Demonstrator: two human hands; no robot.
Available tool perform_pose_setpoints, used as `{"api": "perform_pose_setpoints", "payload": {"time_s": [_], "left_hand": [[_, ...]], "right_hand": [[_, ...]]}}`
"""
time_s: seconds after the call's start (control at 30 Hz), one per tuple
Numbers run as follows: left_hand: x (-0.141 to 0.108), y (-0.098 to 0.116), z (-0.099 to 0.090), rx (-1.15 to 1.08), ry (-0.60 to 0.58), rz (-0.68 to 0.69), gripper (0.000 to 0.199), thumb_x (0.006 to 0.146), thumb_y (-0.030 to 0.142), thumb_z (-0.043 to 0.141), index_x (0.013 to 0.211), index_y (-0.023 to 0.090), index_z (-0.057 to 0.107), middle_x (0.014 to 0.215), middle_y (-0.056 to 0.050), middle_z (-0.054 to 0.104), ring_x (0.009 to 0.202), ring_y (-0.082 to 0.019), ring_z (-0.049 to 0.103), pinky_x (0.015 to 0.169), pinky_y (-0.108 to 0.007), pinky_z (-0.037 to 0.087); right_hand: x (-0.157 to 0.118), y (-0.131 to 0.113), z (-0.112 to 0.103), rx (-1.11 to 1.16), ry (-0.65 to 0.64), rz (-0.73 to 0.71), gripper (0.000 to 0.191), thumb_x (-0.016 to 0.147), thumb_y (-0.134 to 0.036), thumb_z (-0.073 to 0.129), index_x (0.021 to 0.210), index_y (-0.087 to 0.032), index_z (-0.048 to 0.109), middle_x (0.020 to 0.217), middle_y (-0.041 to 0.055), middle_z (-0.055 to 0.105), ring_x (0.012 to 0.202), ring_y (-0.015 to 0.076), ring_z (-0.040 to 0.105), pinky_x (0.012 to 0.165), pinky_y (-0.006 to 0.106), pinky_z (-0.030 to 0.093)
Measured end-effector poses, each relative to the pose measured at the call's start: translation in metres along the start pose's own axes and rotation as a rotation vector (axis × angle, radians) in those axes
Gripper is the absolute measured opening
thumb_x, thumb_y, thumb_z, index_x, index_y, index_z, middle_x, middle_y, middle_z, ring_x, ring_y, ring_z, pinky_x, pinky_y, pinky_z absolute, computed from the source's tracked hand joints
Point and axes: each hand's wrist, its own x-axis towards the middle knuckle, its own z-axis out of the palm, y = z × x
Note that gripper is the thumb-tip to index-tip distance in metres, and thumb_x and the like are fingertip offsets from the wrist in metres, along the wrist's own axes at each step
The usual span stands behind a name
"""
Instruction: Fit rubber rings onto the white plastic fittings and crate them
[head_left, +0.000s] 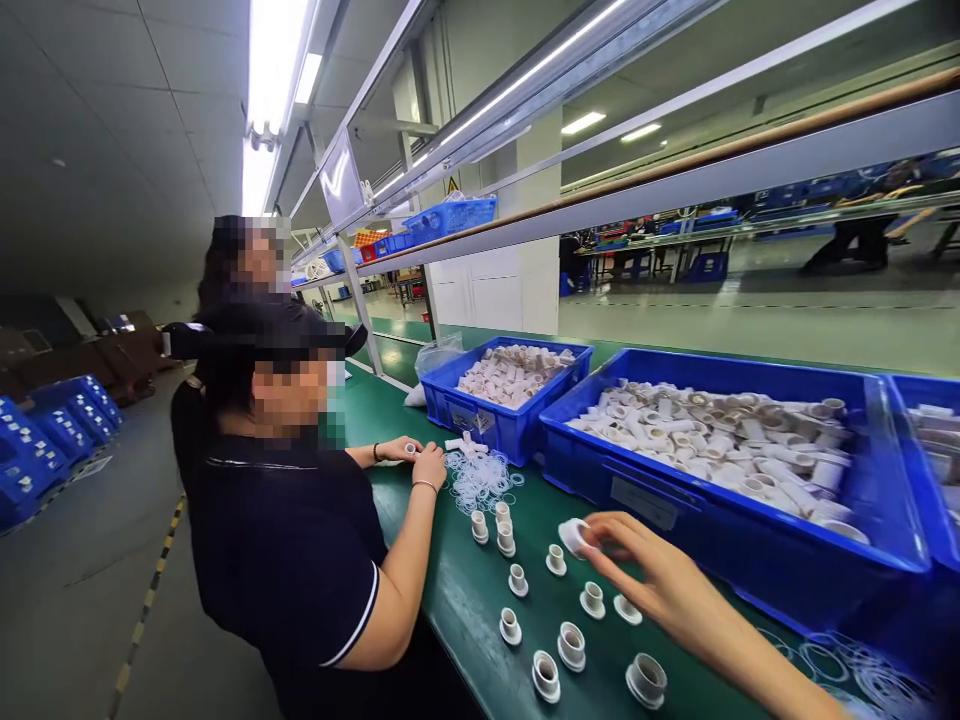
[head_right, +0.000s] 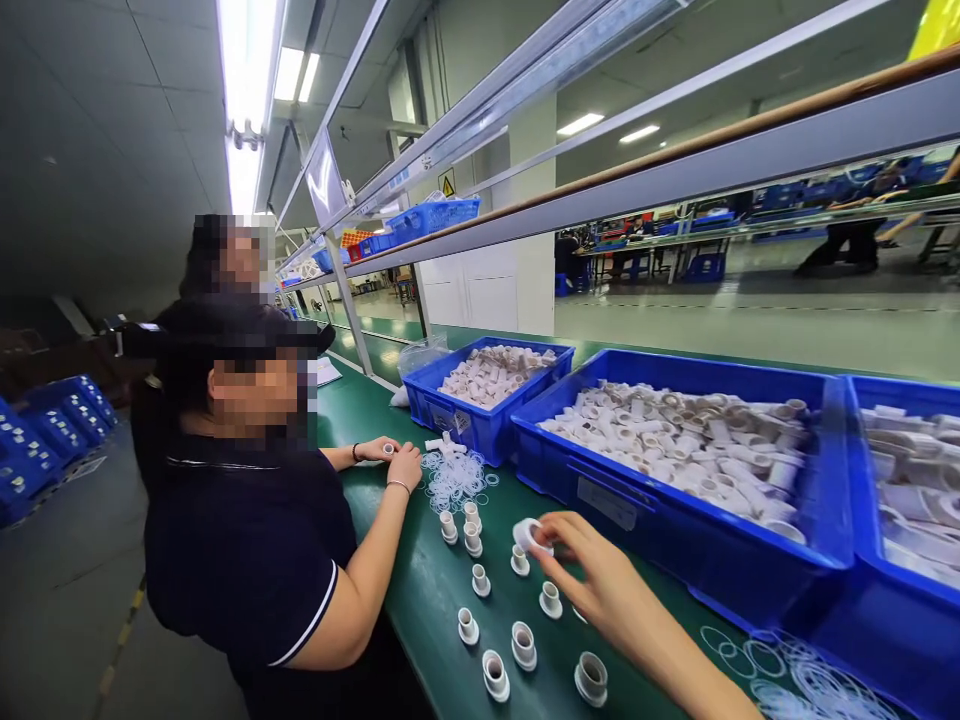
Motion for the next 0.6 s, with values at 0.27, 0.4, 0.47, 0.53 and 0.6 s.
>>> {"api": "perform_pose_setpoints", "payload": {"time_s": [0.27,0.4,0.47,0.53,0.6], "left_hand": [[0.000,0.000,-0.105,0.144,0.422,0.106,0.031,0.089,0.044,0.062,0.107,0.019,0.064,0.105,-0.006,0.069,0.097,-0.023,0.064,0.082,-0.043,0.055],[0.011,-0.006,-0.134,0.202,0.552,0.165,0.037,0.090,0.050,0.058,0.100,0.016,0.065,0.099,-0.006,0.069,0.091,-0.019,0.064,0.082,-0.040,0.054],[0.016,-0.012,-0.135,0.204,0.619,0.183,0.037,0.089,0.052,0.058,0.095,0.016,0.065,0.094,-0.005,0.068,0.089,-0.019,0.064,0.080,-0.040,0.055],[0.019,-0.019,-0.132,0.182,0.688,0.191,0.037,0.088,0.053,0.058,0.089,0.016,0.064,0.086,-0.004,0.068,0.086,-0.019,0.064,0.078,-0.039,0.054],[0.020,-0.023,-0.129,0.139,0.737,0.194,0.037,0.087,0.053,0.060,0.086,0.016,0.065,0.080,-0.003,0.068,0.083,-0.019,0.064,0.076,-0.039,0.054]], "right_hand": [[0.071,0.002,0.075,-0.351,-0.250,-0.103,0.018,0.097,-0.029,0.046,0.101,-0.023,0.062,0.109,0.0063,0.061,0.089,0.0189,0.065,0.081,0.032,0.053],[0.074,0.007,0.101,-0.478,-0.293,-0.076,0.012,0.085,-0.017,0.056,0.085,-0.019,0.068,0.102,0.0105,0.065,0.087,0.0246,0.067,0.075,0.034,0.053],[0.077,0.005,0.109,-0.526,-0.306,-0.063,0.012,0.080,-0.011,0.059,0.079,-0.017,0.068,0.101,0.0131,0.066,0.091,0.0281,0.067,0.074,0.035,0.054],[0.080,-0.001,0.108,-0.554,-0.309,-0.059,0.013,0.078,-0.009,0.059,0.082,-0.016,0.069,0.102,0.0149,0.067,0.094,0.0303,0.067,0.076,0.037,0.054],[0.077,-0.008,0.093,-0.562,-0.296,-0.056,0.016,0.082,-0.011,0.056,0.089,-0.017,0.070,0.106,0.0151,0.066,0.093,0.0292,0.067,0.077,0.038,0.055]]}}
